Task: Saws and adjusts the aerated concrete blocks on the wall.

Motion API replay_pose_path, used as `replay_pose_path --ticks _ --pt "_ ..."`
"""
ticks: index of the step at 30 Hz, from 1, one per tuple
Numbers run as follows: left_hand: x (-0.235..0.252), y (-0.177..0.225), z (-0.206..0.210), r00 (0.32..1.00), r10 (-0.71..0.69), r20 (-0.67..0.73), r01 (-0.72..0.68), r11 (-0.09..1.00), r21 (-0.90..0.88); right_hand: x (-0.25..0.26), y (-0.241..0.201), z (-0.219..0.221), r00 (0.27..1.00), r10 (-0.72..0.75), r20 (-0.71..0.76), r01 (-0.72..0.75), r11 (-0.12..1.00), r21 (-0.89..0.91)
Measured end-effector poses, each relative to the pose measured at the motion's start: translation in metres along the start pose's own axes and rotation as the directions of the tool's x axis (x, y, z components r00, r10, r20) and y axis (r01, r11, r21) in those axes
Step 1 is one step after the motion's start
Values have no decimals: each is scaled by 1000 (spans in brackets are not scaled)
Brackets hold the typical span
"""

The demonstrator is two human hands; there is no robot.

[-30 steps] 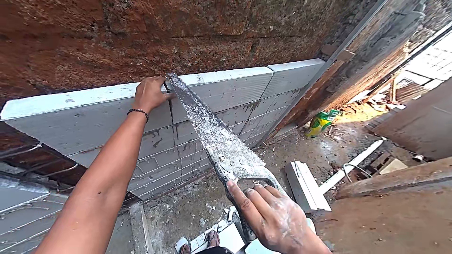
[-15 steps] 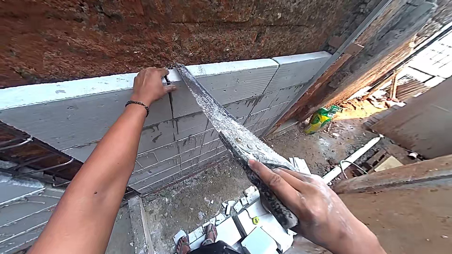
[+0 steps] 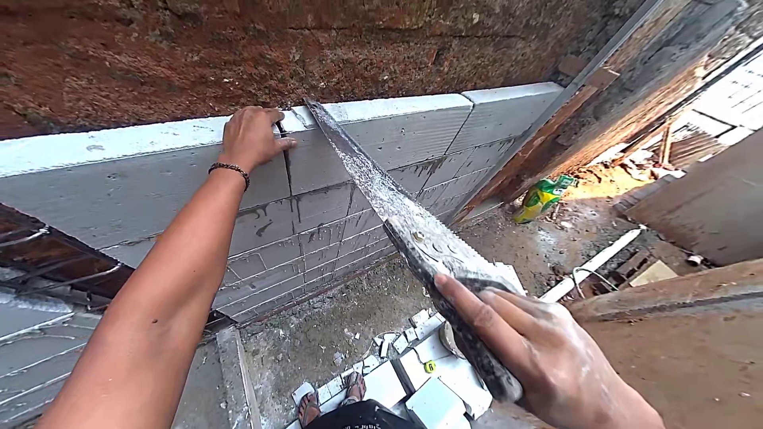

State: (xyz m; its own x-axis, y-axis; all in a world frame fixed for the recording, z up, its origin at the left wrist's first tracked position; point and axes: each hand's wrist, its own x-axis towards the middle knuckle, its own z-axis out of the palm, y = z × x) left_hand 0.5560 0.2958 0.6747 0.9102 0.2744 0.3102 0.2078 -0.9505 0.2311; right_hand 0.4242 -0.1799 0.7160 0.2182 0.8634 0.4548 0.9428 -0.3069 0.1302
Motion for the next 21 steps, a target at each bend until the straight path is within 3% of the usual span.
replay_pose_path --ticks 6,18,21 --pt "-1 -1 1 1000 15 11 -15 1000 6 1 13 12 999 41 -34 -38 996 87" --pt "-1 3 -3 1000 -6 16 6 1000 4 -3 3 -3 996 5 85 -2 999 -40" --pt "-2 -2 -1 1000 -9 5 9 1000 10 7 18 13 999 9 53 -5 997 -76"
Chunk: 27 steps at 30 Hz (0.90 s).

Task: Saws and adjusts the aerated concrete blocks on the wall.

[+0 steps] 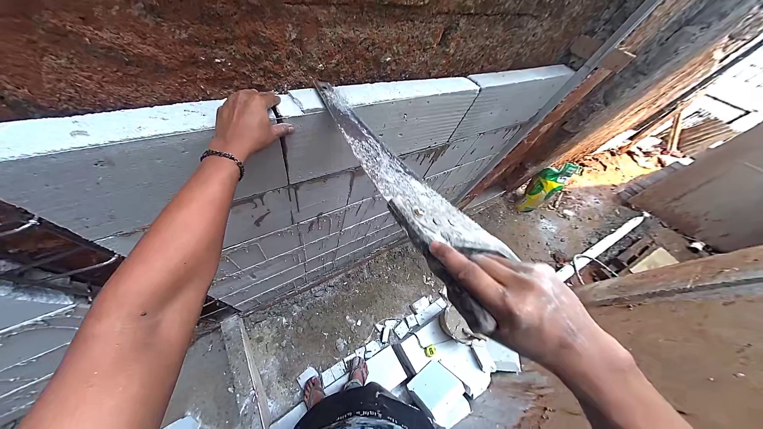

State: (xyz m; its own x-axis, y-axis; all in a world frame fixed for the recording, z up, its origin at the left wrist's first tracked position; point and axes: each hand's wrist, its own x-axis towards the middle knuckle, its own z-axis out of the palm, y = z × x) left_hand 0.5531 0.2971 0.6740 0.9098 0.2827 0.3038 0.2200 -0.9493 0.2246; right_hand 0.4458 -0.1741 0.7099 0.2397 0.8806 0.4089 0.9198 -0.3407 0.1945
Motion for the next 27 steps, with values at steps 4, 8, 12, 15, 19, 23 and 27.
replay_pose_path --ticks 4,8,12,15,19,23,27 --pt "5 4 -4 1000 5 -3 -5 1000 5 -13 -7 -4 999 -4 -52 7 999 50" --pt "2 1 -1 1000 4 1 -4 1000 2 -11 -13 -3 999 -8 -37 10 997 70" --pt "-1 4 0 1000 16 10 -16 1000 -9 -5 -6 1 1000 7 -29 -4 995 96" --pt "1 3 -1 1000 9 -1 -9 1000 -7 -9 -8 -10 1000 -15 11 14 997 81" --pt "0 2 2 1000 17 15 -17 1000 6 0 4 0 1000 5 -24 -3 995 97" --pt "2 2 0 1000 0 9 0 1000 -1 -27 4 -16 1000 -11 23 9 996 88" --pt "0 3 2 1000 7 15 -7 1000 3 -17 22 -5 1000 20 -17 -18 994 108"
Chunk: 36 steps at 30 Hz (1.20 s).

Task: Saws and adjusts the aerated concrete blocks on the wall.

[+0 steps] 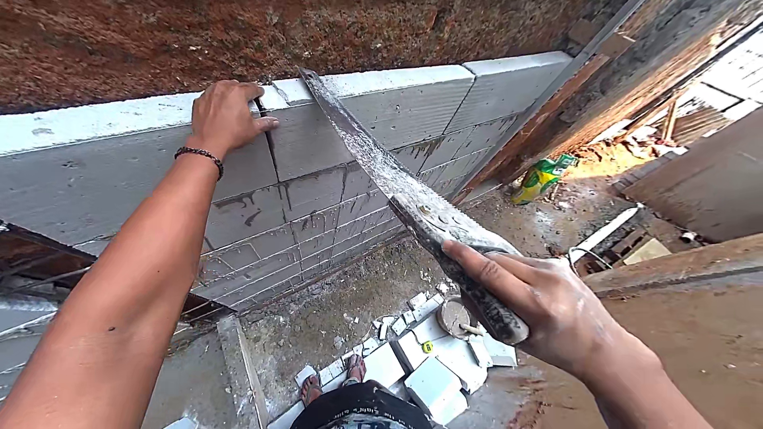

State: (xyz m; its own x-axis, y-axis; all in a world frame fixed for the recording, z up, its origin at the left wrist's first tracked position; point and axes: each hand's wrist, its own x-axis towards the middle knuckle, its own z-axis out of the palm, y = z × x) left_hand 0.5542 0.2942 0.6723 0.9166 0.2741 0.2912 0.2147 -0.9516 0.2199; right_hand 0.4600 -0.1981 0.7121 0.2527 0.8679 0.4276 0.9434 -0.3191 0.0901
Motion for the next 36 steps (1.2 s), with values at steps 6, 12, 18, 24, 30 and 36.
replay_pose_path --ticks 6,12,18,24,30,36 --pt "1 -2 -4 1000 -20 -15 20 1000 -9 -8 12 -8 1000 24 17 -24 999 -31" --pt "0 1 -3 1000 -10 -5 10 1000 -6 -11 11 -4 999 12 52 -9 998 -55" --pt "0 2 -3 1000 -9 9 9 1000 -4 -1 19 0 998 22 65 -15 995 -96" --pt "-3 2 0 1000 -14 3 14 1000 0 -5 31 7 998 43 46 -38 995 -92" --pt "1 1 -2 1000 -9 -16 9 1000 1 -25 35 4 998 59 36 -55 994 -94" --pt "-2 4 -2 1000 2 -4 -2 1000 7 -27 42 10 994 88 63 -80 991 -110"
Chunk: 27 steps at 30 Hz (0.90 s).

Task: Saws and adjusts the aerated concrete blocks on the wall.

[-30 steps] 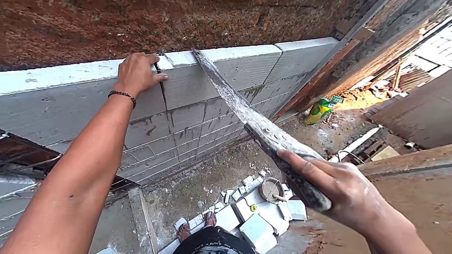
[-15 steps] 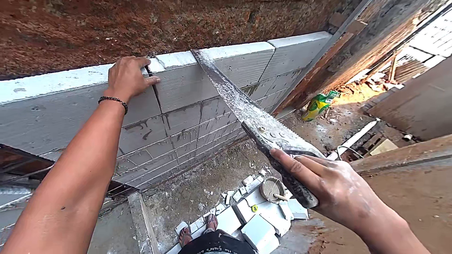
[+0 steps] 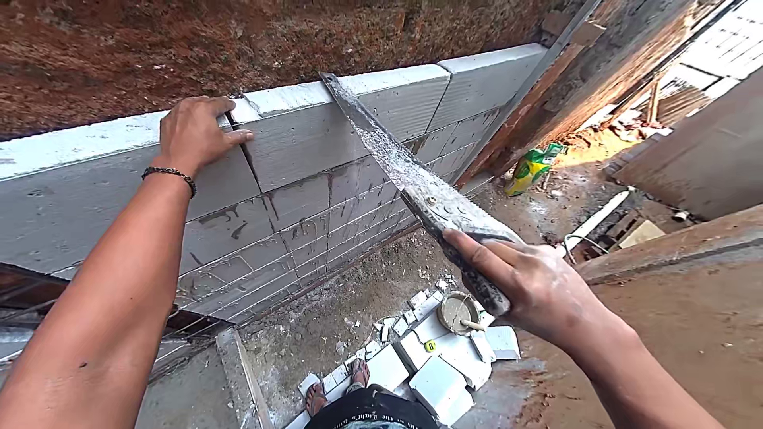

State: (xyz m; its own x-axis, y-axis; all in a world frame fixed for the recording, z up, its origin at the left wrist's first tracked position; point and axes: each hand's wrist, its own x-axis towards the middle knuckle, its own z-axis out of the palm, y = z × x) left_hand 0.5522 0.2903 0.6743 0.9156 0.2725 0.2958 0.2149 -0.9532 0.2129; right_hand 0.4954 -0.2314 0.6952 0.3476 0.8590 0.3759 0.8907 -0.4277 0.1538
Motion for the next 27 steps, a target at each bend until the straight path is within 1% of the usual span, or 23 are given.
replay_pose_path --ticks 2,4,6,9,12,14,16,19,21,22,24,26,27 --pt "3 -3 -2 1000 -13 -8 13 1000 -5 -3 7 2 1000 -3 -18 2 1000 -23" --pt "1 -4 -1 1000 -29 7 29 1000 -2 5 15 9 1000 6 -30 -6 1000 -10" --pt "2 0 -1 1000 -17 12 17 1000 -2 8 19 12 1000 10 -7 -10 1000 -11" --pt "2 -1 -1 1000 -12 -2 12 1000 0 -5 17 8 1000 -16 12 17 998 -53" --pt "3 -4 -2 1000 -18 -13 18 1000 9 4 26 15 999 -30 13 31 996 -87" --pt "2 0 0 1000 -15 1 15 1000 13 7 31 17 999 1 41 2 997 -75" --pt "2 1 -1 1000 -13 -7 13 1000 5 -3 34 15 1000 18 18 -17 998 -60" --pt "4 -3 -4 999 -21 -29 21 1000 9 -9 41 15 999 25 -20 -27 993 -111" --pt "3 -3 0 1000 -14 -19 14 1000 9 -8 45 21 995 89 -48 -94 989 -111" --pt "2 -1 2 1000 -10 -13 10 1000 10 -12 47 24 987 137 -85 -144 986 -84" --pt "4 0 -1 1000 -9 -13 9 1000 12 -32 51 31 943 225 -246 -226 974 27" --pt "4 0 -2 1000 -24 -6 24 1000 14 -68 48 37 861 301 -410 -271 954 132" --pt "4 3 -3 999 -42 -8 42 999 15 -87 43 38 818 337 -466 -291 941 171"
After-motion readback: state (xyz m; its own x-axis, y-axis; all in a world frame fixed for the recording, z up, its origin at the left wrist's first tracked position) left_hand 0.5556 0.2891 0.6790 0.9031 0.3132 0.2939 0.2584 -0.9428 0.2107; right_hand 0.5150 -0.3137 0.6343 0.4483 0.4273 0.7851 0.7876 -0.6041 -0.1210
